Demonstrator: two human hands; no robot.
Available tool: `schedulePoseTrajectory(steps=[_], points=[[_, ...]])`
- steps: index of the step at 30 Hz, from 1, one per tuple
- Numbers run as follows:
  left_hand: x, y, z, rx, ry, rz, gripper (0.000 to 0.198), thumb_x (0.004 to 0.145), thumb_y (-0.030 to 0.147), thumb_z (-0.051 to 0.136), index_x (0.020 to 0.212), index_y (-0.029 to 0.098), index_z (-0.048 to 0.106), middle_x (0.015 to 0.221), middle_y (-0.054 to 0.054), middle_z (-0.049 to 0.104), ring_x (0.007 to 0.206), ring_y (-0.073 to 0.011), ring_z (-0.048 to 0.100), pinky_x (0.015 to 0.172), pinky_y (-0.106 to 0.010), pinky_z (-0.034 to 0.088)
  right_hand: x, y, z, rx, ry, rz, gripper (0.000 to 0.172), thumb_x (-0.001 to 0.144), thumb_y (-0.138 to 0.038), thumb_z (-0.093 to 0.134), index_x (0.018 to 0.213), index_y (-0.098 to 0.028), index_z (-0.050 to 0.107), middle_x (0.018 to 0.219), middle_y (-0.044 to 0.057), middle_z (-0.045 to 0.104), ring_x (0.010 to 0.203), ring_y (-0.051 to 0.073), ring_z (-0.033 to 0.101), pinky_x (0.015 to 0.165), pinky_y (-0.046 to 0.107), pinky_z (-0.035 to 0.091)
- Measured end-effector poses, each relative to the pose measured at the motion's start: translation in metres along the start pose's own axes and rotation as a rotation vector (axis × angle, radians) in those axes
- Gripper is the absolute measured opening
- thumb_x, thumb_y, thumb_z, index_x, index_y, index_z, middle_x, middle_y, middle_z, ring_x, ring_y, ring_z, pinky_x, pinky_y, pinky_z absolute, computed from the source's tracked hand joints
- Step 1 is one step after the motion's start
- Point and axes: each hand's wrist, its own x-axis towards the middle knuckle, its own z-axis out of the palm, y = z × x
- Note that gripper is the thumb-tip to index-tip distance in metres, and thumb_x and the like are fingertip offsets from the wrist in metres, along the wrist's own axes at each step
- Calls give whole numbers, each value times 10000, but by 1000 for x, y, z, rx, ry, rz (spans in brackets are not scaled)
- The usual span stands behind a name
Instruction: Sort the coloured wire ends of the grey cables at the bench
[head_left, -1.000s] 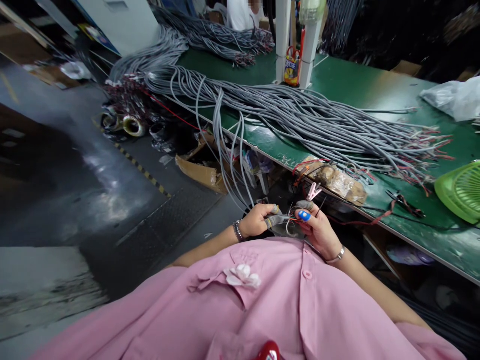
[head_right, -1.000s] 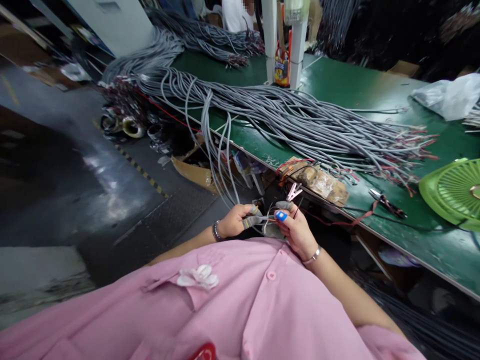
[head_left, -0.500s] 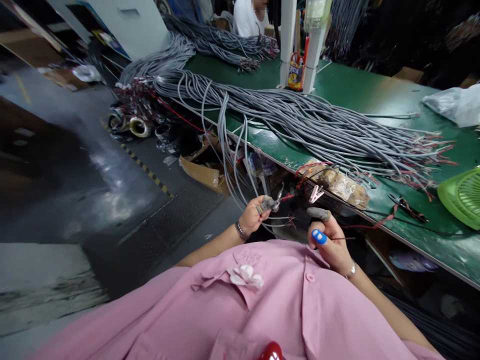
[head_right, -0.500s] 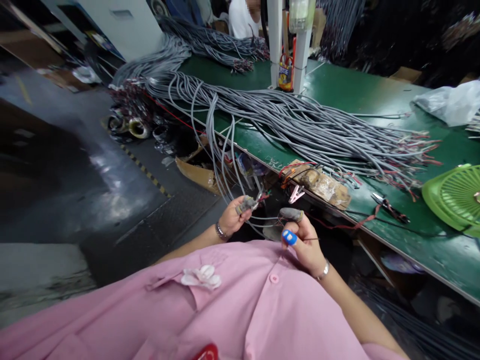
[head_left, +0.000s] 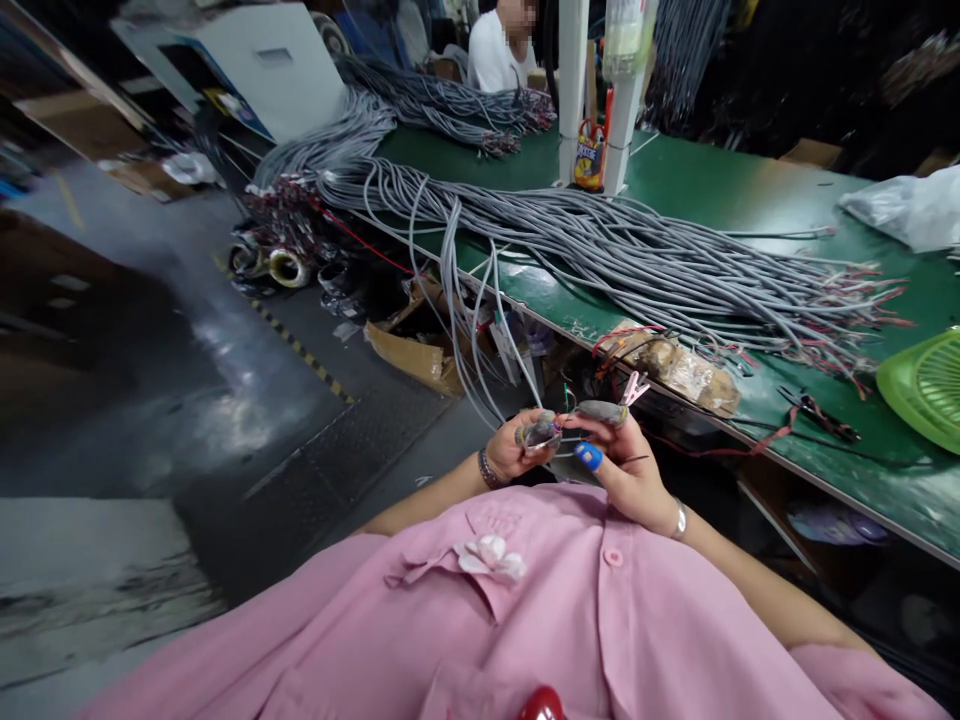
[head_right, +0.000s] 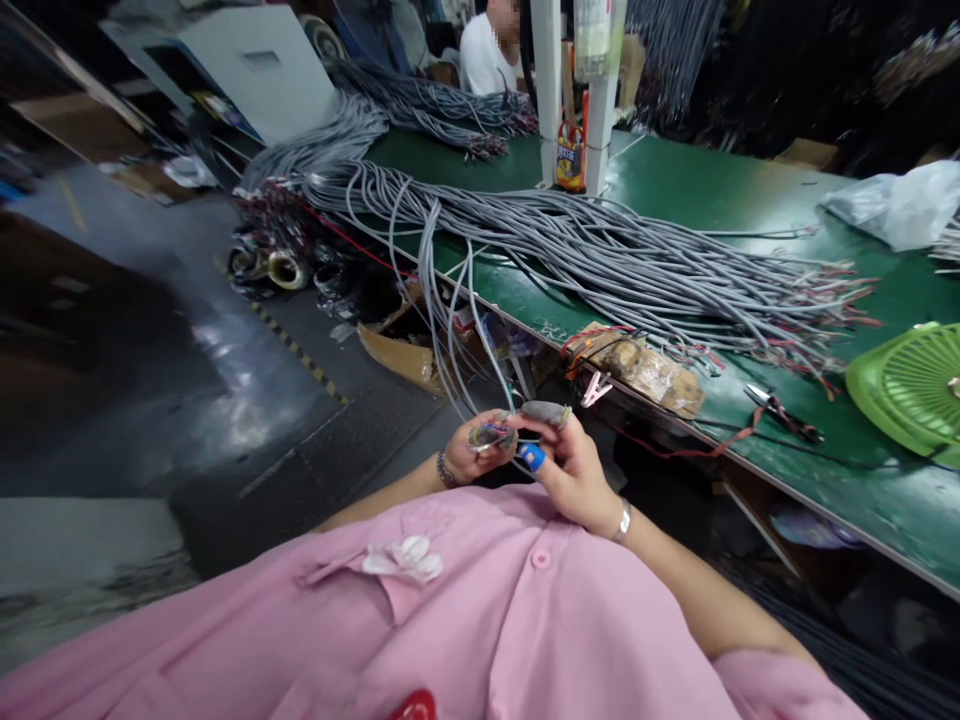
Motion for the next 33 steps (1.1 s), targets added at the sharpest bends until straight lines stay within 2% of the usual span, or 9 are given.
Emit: schedulePoseTrajectory(steps=[6,9,12,16,20,24,27,30,33], points=[[-1,4,10,10,23,-41,239,735,294,714,867,107,645,517,17,551,305,-32,330,317,-148,232,-2,5,-1,-245,10,-180,443,908,-301,605,1340,-268,515,1279,107,636,1183,258,603,1028,464,478],[-1,5,14,18,-19,-50,235,708,306,732,771,110,619,460,24,504,297,-33,311,316,-150,234,-7,6,-2,-272,99,-252,439,924,-275,576,1356,-300,501,1287,97,636,1100,246,636,950,451,518],[0,5,16,38,-23,-53,261,685,321,752,736,115,600,427,33,464,295,-40,316,323,-151,239,-9,7,-3,-256,133,-201,468,928,-288,568,1383,-311,463,1293,102,631,947,223,673,836,421,558],[0,3,14,64,23,-59,294,662,338,775,744,113,605,470,26,499,308,-38,327,332,-155,244,-9,7,-3,-263,72,-184,472,918,-283,586,1374,-283,468,1242,103,658,1051,236,662,906,417,546],[0,3,13,93,10,-77,345,598,347,825,732,117,605,492,31,510,319,-33,330,341,-163,231,-7,4,-6,-357,-20,-216,500,924,-227,554,1408,-286,443,1204,82,685,1104,227,653,972,413,521],[-1,6,16,229,-13,-97,380,609,394,835,713,94,627,427,43,454,324,-25,316,359,-166,232,-7,8,-13,-608,-124,-308,515,875,-134,544,1362,-301,517,1152,69,704,1052,231,670,925,393,535],[0,12,17,346,-29,-129,446,592,462,840,730,84,647,452,30,485,335,-28,328,349,-163,214,-7,11,-20,-735,-119,-368,537,829,-114,548,1336,-291,549,1102,82,701,983,235,669,856,382,545],[3,24,19,475,-112,-175,462,607,501,829,693,85,647,480,21,503,351,-25,317,345,-160,181,-7,8,-27,-744,-126,-363,401,837,-149,553,1208,-275,640,1051,89,681,899,217,639,768,352,532],[7,40,25,640,-256,-166,426,661,488,810,715,82,692,544,-27,581,430,-66,444,411,-171,328,-6,3,-33,-594,-205,-227,168,882,-241,575,983,-250,709,896,66,662,790,187,601,707,319,499]])
